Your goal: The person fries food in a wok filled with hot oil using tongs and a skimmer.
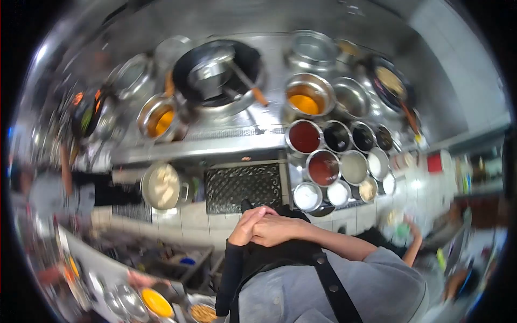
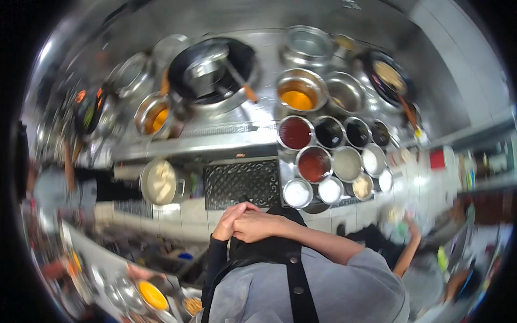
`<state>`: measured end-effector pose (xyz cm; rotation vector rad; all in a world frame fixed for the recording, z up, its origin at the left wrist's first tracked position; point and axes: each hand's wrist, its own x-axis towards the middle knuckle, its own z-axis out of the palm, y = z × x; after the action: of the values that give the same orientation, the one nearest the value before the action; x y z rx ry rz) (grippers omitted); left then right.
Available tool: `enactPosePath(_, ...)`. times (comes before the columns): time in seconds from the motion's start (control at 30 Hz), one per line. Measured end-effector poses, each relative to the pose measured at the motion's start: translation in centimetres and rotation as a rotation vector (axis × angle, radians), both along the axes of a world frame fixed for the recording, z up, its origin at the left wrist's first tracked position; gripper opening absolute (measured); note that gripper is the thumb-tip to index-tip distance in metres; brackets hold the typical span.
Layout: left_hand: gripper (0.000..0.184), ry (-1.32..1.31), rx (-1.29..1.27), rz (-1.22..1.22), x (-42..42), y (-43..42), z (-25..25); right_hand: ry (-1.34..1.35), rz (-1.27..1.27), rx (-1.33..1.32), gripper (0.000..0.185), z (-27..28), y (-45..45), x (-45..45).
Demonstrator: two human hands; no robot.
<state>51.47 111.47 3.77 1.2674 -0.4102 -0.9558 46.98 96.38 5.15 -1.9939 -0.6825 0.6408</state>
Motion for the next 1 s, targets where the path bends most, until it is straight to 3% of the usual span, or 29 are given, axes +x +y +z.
enactPosePath(0.2,0.053,-0.01,0.007,-0.168,5.1,1.0,0.1,-0.229,-0.221,-0.037,0.014,-0.7,3.2,1.5)
enactPosePath(0.3,0.038,-0.077,0.045,-0.371,6.6,-0.2,-0.1,-0.067,-0.269,-0.17,0.013,3.9,2.2,0.7)
enactPosePath(0.4,0.032,-0.06,0.032,-0.565,6.2,-3.2,-1.1,-0.06,-0.445,-0.146,0.014,2.4,1.2,-1.9)
enactPosePath(0.5,0.033,-0.193,-0.009,-0.756,4.4,-7.5,-0.9,-0.051,-0.619,-0.169,0.016,1.1,-0.5,-5.8)
enactPosePath(0.63,0.033,-0.185,0.004,-0.839,0.7,-12.3,-0.5,0.05,-0.838,-0.187,0.017,2.1,-3.1,-10.1)
enactPosePath(1.0,0.025,-0.152,0.094,-1.016,-13.9,-26.2,-1.2,-0.038,-1.102,-0.149,0.016,1.1,-14.3,-25.8)
